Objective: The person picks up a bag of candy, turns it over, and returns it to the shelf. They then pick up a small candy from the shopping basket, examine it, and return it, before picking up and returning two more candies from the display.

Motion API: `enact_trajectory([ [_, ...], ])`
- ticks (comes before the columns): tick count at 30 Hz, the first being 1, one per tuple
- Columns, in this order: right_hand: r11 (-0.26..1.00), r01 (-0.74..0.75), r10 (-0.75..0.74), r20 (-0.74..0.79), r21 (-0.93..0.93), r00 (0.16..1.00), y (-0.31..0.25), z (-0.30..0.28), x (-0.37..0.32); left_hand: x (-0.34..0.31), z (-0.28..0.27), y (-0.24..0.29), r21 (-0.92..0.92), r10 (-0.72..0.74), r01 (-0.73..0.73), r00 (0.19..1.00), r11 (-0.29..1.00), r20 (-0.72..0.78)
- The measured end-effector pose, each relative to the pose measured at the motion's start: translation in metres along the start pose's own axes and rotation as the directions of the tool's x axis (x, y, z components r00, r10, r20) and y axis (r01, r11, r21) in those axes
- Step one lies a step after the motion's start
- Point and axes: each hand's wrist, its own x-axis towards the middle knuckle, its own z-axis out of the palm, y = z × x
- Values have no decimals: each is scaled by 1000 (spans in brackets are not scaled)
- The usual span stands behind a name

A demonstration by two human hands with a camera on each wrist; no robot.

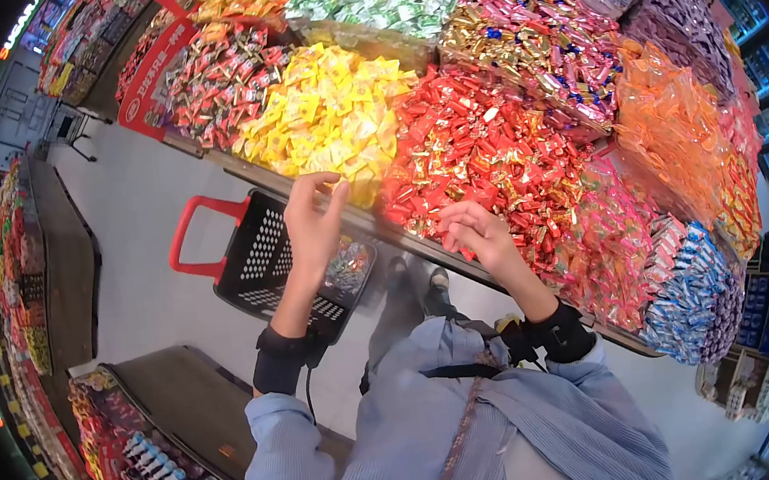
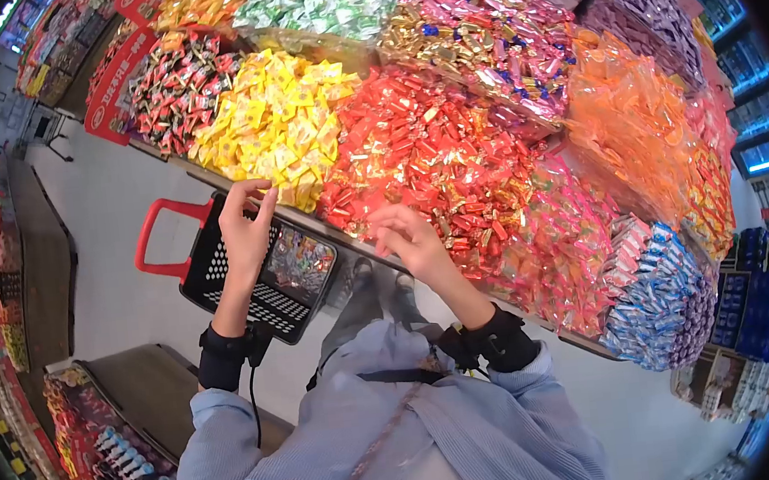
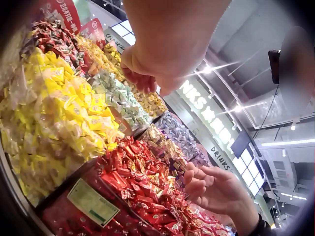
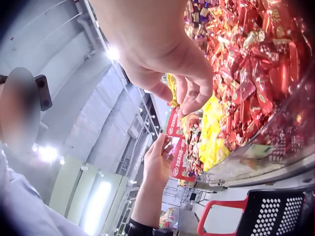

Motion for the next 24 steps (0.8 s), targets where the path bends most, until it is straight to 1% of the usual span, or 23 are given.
enact_trajectory([
  [1, 999, -36, 35, 48, 2, 998, 6, 11, 0, -19, -12, -9, -3, -79, 79, 996, 997, -33],
  [3, 998, -58, 58, 94, 4, 994, 15, 22, 4, -35, -29, -21, -26, -168, 167, 983, 986, -70],
  [7, 995, -96, 96, 168, -7, 981, 28, 49, 20, -72, -55, -56, -62, -256, 249, 955, 967, -148],
  [8, 994, -105, 108, 183, -27, 977, 29, 58, 24, -83, -61, -71, -50, -287, 283, 943, 958, -165],
  [10, 992, -122, 127, 231, -35, 965, 34, 77, 31, -98, -79, -82, -54, -357, 353, 914, 934, -194],
  [11, 987, -154, 162, 253, -49, 954, 39, 87, 36, -105, -88, -88, -56, -391, 388, 897, 920, -207],
  [12, 981, -185, 195, 274, -62, 942, 47, 97, 41, -112, -95, -98, -50, -384, 383, 896, 922, -223],
  [15, 961, -259, 276, 311, -93, 910, 83, 131, 60, -128, -120, -117, -188, -581, 551, 788, 813, -204],
  [16, 953, -286, 304, 316, -103, 899, 94, 143, 67, -137, -125, -138, -211, -549, 510, 803, 834, -231],
  [19, 923, -355, 384, 288, -147, 877, 128, 176, 86, -155, -141, -176, -246, -571, 517, 773, 820, -276],
  [23, 865, -469, 500, 210, -181, 840, 183, 204, 106, -175, -158, -204, -256, -656, 605, 720, 754, -229],
  [24, 851, -494, 522, 188, -180, 832, 194, 208, 107, -182, -156, -216, -258, -624, 570, 741, 780, -249],
])
